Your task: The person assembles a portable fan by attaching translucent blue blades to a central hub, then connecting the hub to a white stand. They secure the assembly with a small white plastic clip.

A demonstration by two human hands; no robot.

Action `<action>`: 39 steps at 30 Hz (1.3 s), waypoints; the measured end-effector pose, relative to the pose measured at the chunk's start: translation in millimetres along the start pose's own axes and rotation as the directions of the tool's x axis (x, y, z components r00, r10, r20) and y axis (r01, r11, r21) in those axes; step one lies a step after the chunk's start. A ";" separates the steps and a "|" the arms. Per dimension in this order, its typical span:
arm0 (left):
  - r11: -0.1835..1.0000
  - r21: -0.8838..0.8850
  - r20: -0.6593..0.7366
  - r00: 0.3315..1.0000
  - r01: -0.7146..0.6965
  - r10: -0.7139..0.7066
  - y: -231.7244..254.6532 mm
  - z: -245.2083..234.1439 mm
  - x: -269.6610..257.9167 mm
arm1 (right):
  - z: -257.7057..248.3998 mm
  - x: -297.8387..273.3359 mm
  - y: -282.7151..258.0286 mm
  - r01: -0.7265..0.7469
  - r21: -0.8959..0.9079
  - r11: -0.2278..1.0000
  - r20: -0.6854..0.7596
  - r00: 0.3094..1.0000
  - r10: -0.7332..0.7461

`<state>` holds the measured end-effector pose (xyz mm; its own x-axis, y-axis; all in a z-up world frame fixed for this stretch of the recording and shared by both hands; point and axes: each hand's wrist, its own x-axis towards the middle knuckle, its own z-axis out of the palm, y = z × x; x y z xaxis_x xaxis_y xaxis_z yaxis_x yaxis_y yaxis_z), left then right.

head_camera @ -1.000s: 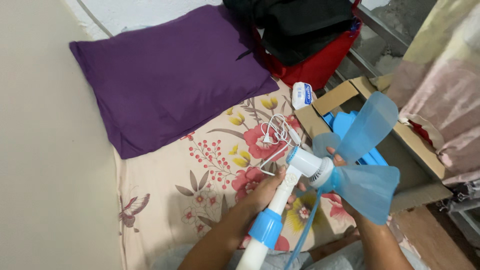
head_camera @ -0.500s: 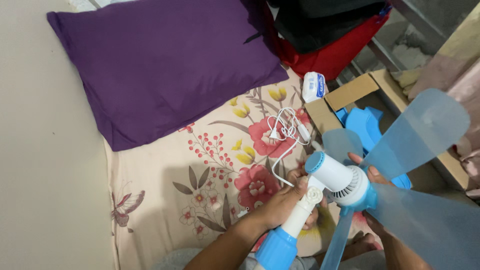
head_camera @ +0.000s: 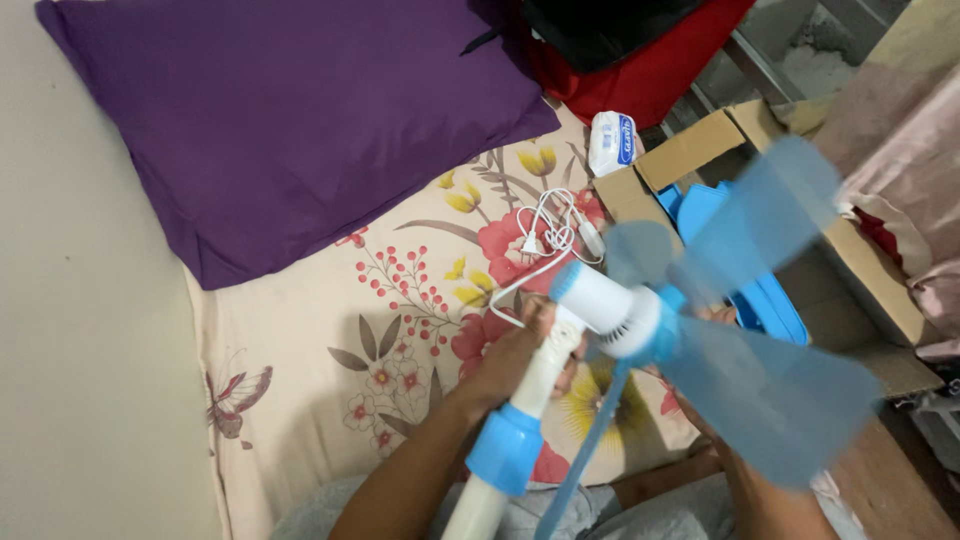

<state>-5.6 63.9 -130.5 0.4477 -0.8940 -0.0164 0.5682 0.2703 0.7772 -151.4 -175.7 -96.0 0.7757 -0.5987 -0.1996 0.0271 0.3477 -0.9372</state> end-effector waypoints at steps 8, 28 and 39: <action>0.970 -0.242 -0.068 0.998 -0.024 0.007 34.7 -13.1 -10.3 | -3.7 30.3 67.1 -0.420 -0.340 0.842 0.017 0.892 0.452; 0.938 -0.325 0.080 0.985 -0.119 0.153 11.1 -48.4 -19.2 | 131.8 -42.5 148.8 0.624 -0.685 0.376 0.727 0.622 0.293; 0.934 -0.342 0.024 0.993 -0.101 0.116 -0.4 -46.4 -12.4 | 58.6 -3.7 8.7 0.032 -0.881 0.472 0.332 0.753 0.568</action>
<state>20.6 91.5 -159.8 0.4939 -0.8649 0.0896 0.7216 0.4652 0.5128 -117.1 -128.2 -86.7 0.8089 -0.0136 -0.5878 -0.5175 -0.4910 -0.7008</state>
